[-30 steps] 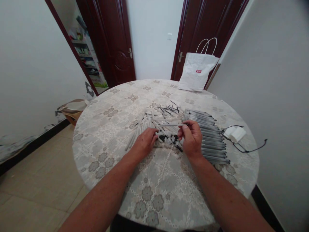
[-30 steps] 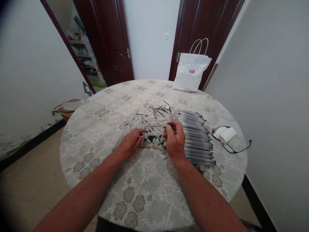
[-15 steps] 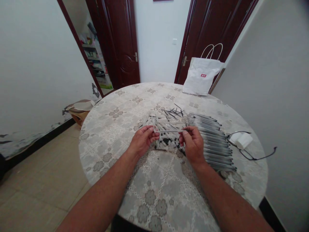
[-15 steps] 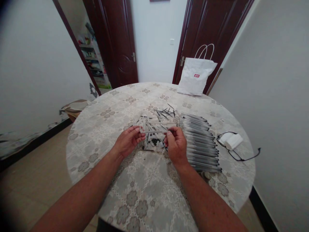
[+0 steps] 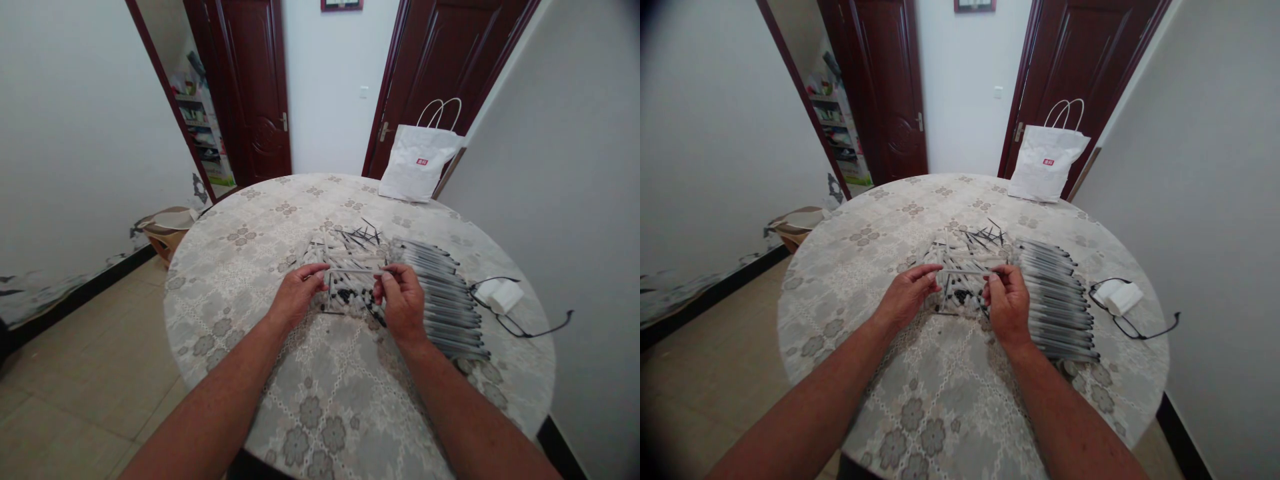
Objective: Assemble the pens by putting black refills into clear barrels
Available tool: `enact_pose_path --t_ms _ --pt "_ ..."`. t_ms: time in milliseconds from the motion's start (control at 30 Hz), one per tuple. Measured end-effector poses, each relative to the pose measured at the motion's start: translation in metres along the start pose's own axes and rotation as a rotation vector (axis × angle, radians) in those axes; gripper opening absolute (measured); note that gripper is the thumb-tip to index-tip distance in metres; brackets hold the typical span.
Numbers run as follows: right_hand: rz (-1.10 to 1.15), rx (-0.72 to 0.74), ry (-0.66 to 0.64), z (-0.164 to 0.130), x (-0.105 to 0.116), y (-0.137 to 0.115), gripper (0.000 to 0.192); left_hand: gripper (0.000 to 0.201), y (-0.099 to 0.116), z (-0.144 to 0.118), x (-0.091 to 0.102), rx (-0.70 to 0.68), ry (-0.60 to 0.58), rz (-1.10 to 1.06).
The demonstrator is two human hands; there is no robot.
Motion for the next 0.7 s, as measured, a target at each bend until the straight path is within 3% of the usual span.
enact_pose_path --t_ms 233,467,700 --pt "-0.033 -0.058 -0.016 -0.002 0.000 0.002 0.014 0.030 0.000 0.000 -0.001 -0.024 -0.068 -0.055" --pt "-0.140 -0.069 -0.127 -0.006 -0.002 0.010 0.016 0.027 0.008 0.002 0.001 0.025 0.020 -0.269" --pt "-0.586 0.209 -0.410 -0.016 -0.012 0.011 0.018 0.030 0.014 0.005 0.007 0.021 0.105 -0.348"
Point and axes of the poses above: each hand's wrist, its own z-axis towards the middle knuckle, its own x-axis out of the back of the hand, y = z × x, the point moved 2 cm from there along z, towards the middle knuckle, and after that the axes turned 9 degrees about z, right-handed, at the moved point
